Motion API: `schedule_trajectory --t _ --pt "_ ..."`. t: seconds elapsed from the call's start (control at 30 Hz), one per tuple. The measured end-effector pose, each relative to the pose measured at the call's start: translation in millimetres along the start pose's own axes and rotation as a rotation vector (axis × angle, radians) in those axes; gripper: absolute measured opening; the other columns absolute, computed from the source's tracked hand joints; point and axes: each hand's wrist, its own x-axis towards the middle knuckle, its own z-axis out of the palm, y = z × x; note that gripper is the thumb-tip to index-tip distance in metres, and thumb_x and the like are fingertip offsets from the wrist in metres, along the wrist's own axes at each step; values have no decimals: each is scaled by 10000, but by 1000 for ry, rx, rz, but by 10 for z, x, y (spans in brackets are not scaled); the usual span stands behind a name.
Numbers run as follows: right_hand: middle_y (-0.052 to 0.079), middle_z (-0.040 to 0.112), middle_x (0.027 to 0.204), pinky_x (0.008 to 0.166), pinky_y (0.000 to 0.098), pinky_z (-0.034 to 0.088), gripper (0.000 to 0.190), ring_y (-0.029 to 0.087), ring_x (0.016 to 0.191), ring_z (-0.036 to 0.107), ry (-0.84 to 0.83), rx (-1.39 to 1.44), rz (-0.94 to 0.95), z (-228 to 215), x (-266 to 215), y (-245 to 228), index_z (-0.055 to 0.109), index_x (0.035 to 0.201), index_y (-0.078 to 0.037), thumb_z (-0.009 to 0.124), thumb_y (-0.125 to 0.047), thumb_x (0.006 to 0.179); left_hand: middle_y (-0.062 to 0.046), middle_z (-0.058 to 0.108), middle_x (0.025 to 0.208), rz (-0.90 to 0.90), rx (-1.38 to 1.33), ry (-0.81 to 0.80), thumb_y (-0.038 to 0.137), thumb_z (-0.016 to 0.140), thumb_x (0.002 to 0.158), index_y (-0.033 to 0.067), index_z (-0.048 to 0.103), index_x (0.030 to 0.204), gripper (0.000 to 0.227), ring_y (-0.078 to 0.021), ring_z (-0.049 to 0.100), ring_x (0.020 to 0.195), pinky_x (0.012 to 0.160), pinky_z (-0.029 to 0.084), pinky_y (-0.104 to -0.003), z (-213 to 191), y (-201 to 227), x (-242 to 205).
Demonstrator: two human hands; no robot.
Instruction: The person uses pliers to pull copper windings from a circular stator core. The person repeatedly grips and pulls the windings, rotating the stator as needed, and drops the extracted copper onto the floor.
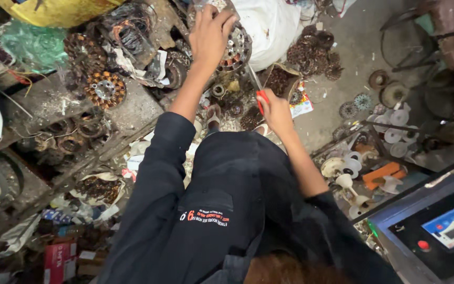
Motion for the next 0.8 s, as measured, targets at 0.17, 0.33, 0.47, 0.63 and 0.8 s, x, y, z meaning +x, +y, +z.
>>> schedule_trajectory --t 0.17,0.33,0.47,0.63,0.8 --pt "227 690 751 651 551 518 221 465 737 673 -129 -155 50 -291 233 -360 674 1123 -98 628 -288 1021 -62 620 1060 -33 -52 -33 417 684 959 250 786 1045 213 -298 622 1021 745 541 -457 -28 1 30" --pt "255 668 729 622 549 521 215 458 707 672 -133 -281 -23 -235 404 -351 678 1117 -63 637 -245 1010 -52 628 1063 -28 -50 -62 413 680 964 256 784 1048 206 -283 641 1016 779 545 -448 151 -36 -7" --pt "172 705 756 595 473 541 231 342 645 689 -223 342 172 137 667 -207 673 1087 -31 577 -239 1058 -57 642 1085 -29 -55 -4 388 688 961 236 785 1048 200 -298 634 1043 785 537 -447 108 -32 -28" --pt "80 707 969 730 426 653 279 205 835 726 -536 1447 652 409 548 108 604 1247 -92 589 -171 980 -115 666 1213 76 42 -42 330 657 1010 184 785 1130 228 -338 628 1096 900 511 -471 -69 16 -64" --pt "144 621 937 642 428 458 221 303 790 565 -200 741 161 844 583 219 579 1206 -51 575 -256 1121 -81 662 1098 17 13 -85 372 672 1027 178 790 1078 232 -329 636 1023 819 513 -462 -45 -26 1"
